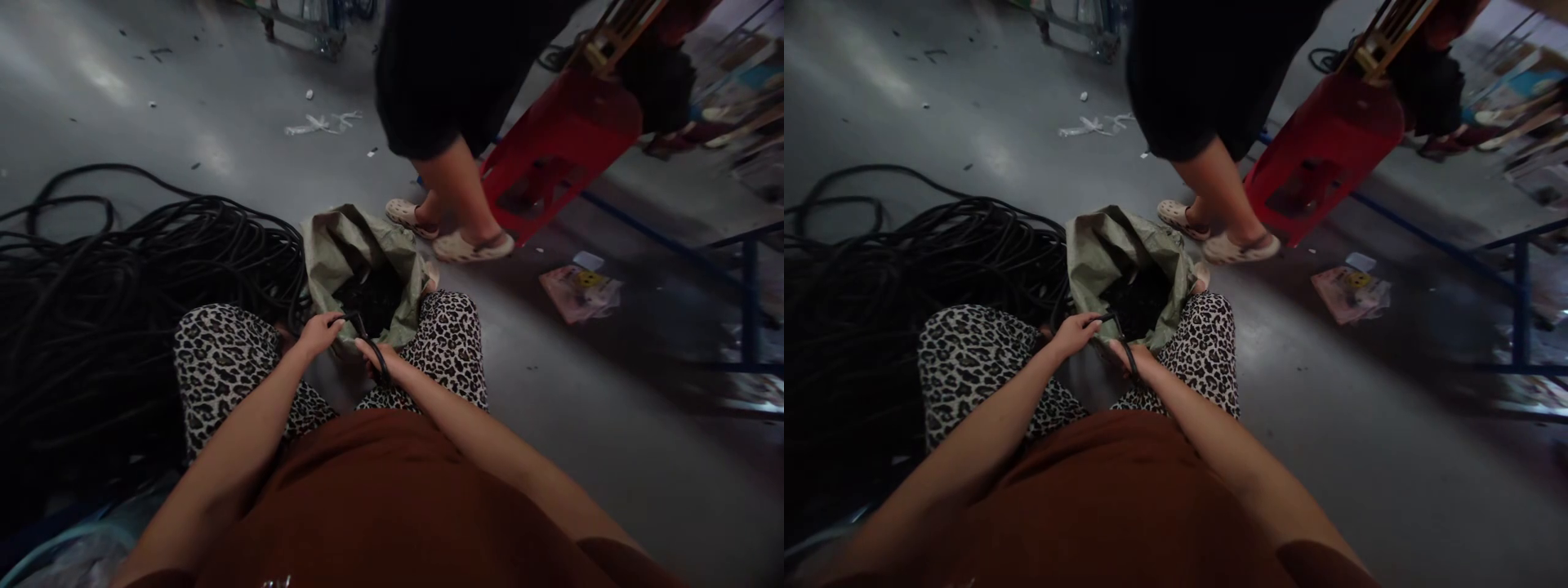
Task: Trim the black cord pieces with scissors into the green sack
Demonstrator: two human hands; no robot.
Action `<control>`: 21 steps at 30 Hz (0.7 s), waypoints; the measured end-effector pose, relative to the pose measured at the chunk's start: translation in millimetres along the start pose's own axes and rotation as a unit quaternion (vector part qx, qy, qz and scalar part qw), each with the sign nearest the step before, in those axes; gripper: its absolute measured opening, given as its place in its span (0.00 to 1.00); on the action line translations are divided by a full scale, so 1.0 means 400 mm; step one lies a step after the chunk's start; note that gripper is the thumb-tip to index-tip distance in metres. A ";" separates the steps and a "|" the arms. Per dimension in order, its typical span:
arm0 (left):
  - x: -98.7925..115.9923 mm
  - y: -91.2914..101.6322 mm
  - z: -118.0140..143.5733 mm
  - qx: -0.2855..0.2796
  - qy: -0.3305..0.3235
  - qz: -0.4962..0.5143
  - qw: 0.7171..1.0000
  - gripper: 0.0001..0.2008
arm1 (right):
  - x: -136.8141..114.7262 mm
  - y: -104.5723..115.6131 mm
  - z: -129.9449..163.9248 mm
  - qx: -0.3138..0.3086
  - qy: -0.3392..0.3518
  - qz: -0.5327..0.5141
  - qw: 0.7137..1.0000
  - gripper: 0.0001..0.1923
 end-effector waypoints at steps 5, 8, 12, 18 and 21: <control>0.004 -0.011 0.002 -0.012 -0.011 0.006 1.000 0.16 | -0.002 -0.010 0.005 -0.020 0.002 0.004 1.000 0.25; 0.001 -0.027 0.004 -0.034 -0.015 0.008 0.999 0.17 | -0.012 -0.008 0.013 -0.020 0.011 0.005 1.000 0.25; -0.008 -0.051 0.007 -0.070 -0.014 -0.002 0.997 0.19 | -0.028 -0.006 0.024 -0.025 0.024 0.020 0.999 0.25; -0.009 -0.067 0.009 -0.098 -0.031 -0.005 0.995 0.19 | -0.047 -0.003 0.031 -0.026 0.054 0.038 0.997 0.25; -0.011 -0.074 0.008 -0.110 -0.033 -0.021 0.993 0.19 | -0.046 -0.004 0.031 -0.024 0.057 0.039 0.997 0.28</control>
Point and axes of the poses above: each hand's wrist, its own z-axis away from the middle knuckle, its own y-axis out of the back of the hand, x = y × z, the point moved 10 cm from there along -z, towards the middle knuckle, and after that the axes turned 6 degrees about z, right-handed, at the moved point
